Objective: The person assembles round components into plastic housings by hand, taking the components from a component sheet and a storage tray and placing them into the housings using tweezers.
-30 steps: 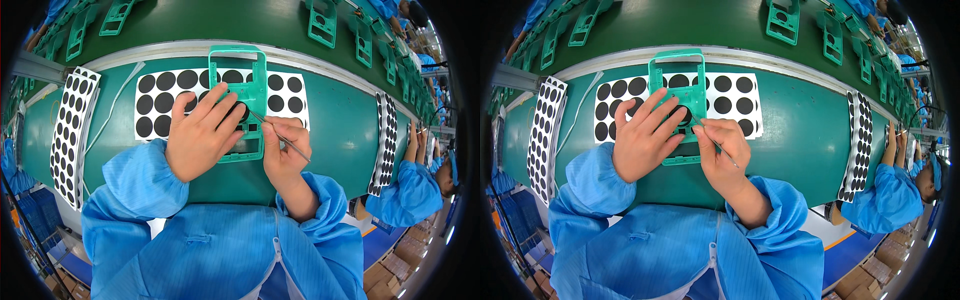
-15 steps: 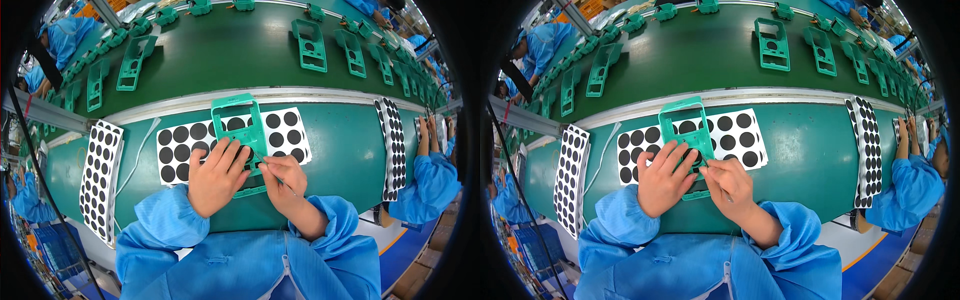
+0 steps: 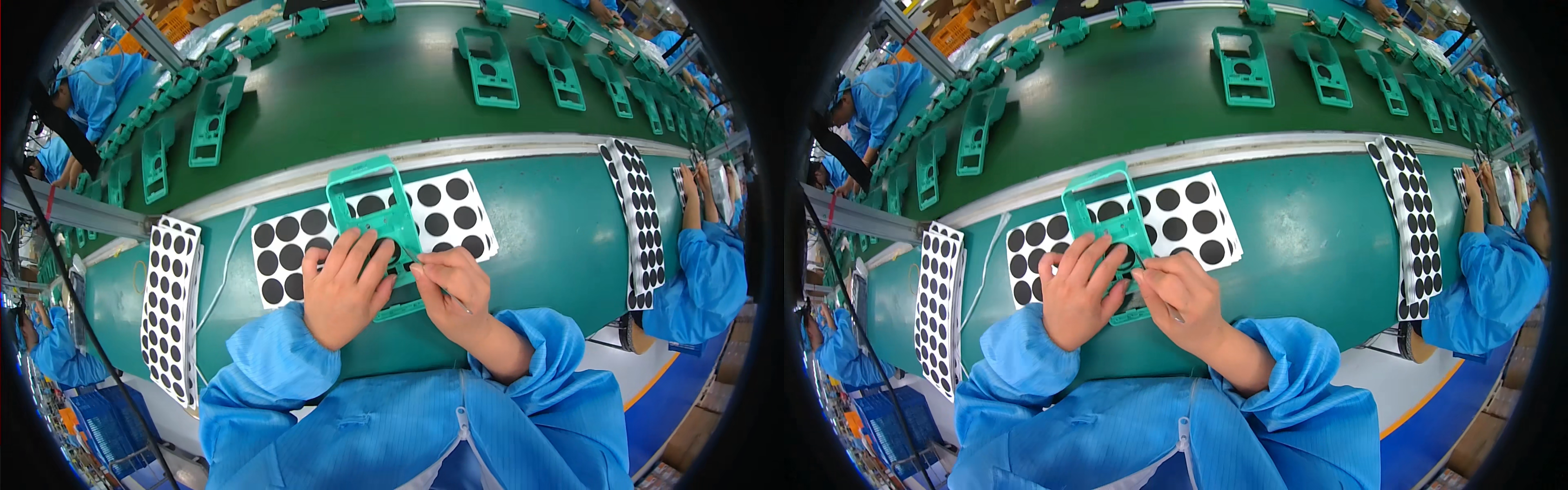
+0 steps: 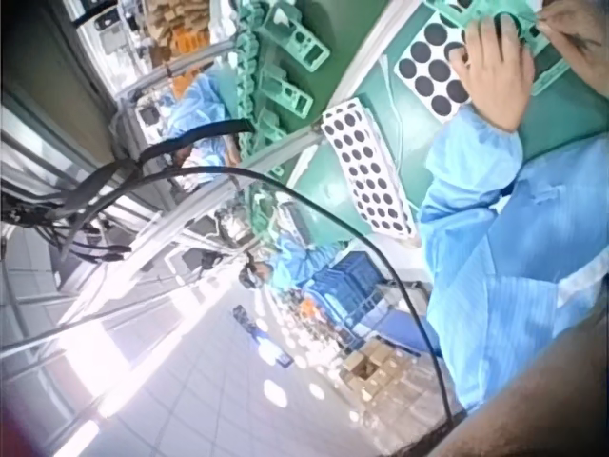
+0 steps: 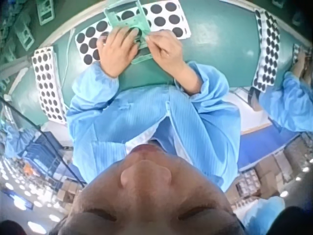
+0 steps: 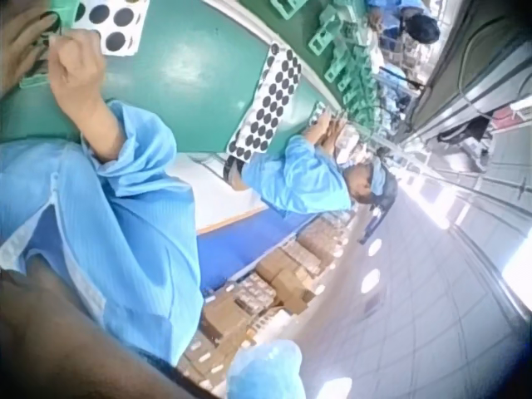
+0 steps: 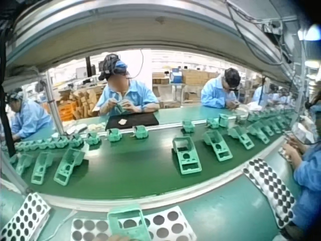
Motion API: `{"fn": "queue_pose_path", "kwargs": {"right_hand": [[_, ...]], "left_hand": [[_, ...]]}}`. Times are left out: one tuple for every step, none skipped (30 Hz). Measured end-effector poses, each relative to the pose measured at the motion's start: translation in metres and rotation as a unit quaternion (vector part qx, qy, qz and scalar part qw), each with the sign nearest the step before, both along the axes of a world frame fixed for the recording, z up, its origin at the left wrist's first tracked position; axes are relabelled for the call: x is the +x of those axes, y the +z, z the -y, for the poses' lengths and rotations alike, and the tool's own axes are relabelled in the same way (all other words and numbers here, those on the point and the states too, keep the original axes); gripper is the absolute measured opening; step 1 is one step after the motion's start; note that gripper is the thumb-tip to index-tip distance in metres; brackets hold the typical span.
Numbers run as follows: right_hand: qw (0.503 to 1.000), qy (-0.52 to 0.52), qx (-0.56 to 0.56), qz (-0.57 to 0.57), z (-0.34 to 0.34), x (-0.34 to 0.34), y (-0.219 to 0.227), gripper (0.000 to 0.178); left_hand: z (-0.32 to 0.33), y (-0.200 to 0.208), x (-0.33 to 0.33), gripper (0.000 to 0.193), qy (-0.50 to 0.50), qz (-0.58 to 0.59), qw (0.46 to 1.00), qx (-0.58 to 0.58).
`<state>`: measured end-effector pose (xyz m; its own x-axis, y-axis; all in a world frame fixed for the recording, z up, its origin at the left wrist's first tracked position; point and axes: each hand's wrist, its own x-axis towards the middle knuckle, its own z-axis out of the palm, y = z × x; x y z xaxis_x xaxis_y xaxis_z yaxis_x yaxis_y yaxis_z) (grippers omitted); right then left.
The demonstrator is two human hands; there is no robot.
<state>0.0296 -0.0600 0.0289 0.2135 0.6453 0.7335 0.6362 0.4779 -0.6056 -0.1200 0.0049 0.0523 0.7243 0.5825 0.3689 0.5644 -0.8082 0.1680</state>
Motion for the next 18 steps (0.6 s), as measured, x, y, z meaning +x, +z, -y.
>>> {"fn": "queue_pose_path", "kwargs": {"right_hand": [[1.000, -0.003, 0.015, 0.002, 0.000, 0.001, 0.002, 0.027], [0.998, -0.002, -0.002, -0.060, 0.001, 0.002, -0.001, 0.024], [0.993, 0.001, -0.016, -0.121, 0.001, 0.005, -0.002, 0.022], [0.993, 0.002, 0.007, -0.119, 0.000, 0.005, -0.003, 0.022], [0.956, 0.001, -0.045, -0.289, 0.001, 0.007, -0.003, 0.019], [0.888, 0.007, -0.096, -0.450, -0.002, 0.012, 0.001, 0.017], [0.861, 0.000, -0.106, -0.498, -0.007, 0.018, 0.008, 0.015], [0.863, 0.008, -0.092, -0.496, -0.008, 0.026, 0.011, 0.015], [0.810, 0.015, -0.128, -0.572, -0.007, 0.035, 0.010, 0.015], [0.750, 0.020, -0.167, -0.640, -0.004, 0.042, 0.009, 0.014], [0.732, 0.008, -0.182, -0.656, -0.003, 0.047, 0.007, 0.015], [0.735, 0.015, -0.179, -0.654, -0.004, 0.052, 0.005, 0.015], [0.722, 0.020, -0.173, -0.669, -0.005, 0.053, 0.006, 0.016], [0.708, 0.025, -0.170, -0.685, -0.004, 0.053, 0.008, 0.016], [0.707, 0.030, -0.173, -0.685, -0.001, 0.052, 0.008, 0.016], [0.691, 0.040, -0.160, -0.704, -0.004, 0.053, 0.010, 0.016], [0.673, 0.048, -0.149, -0.723, -0.006, 0.054, 0.011, 0.016], [0.654, 0.055, -0.139, -0.742, -0.007, 0.056, 0.011, 0.016]], "left_hand": [[0.001, 0.004, 0.000, 0.045, -0.003, 0.002, 1.000, 0.015], [0.002, 0.004, 0.000, 0.044, -0.008, -0.007, 1.000, 0.011], [0.004, 0.005, 0.001, 0.043, -0.014, -0.016, 1.000, 0.009], [0.004, 0.003, -0.001, 0.043, -0.016, -0.014, 0.999, 0.032], [0.007, 0.001, -0.003, 0.044, -0.018, -0.027, 0.999, 0.019], [0.009, 0.002, -0.004, 0.044, -0.019, -0.040, 0.999, 0.006], [0.012, 0.004, -0.004, 0.044, -0.021, -0.036, 0.999, 0.024], [0.017, 0.007, -0.005, 0.045, -0.004, -0.025, 0.999, 0.028], [0.021, 0.010, -0.005, 0.047, 0.014, -0.014, 0.999, 0.031], [0.025, 0.013, -0.005, 0.047, 0.015, -0.011, 0.999, 0.042], [0.028, 0.015, -0.008, 0.051, 0.041, 0.021, 0.999, -0.023], [0.031, 0.015, -0.010, 0.056, 0.066, 0.054, 0.992, -0.090], [0.028, 0.013, -0.008, 0.061, 0.061, 0.128, 0.980, -0.143], [0.028, 0.011, -0.009, 0.061, 0.066, 0.128, 0.980, -0.140], [0.026, 0.009, -0.009, 0.060, 0.117, 0.111, 0.962, -0.219], [0.020, 0.011, -0.005, 0.058, 0.167, 0.098, 0.936, -0.293], [0.014, 0.008, -0.002, 0.056, 0.150, 0.117, 0.945, -0.265], [0.010, 0.008, 0.000, 0.054, 0.149, 0.129, 0.942, -0.271]]}}
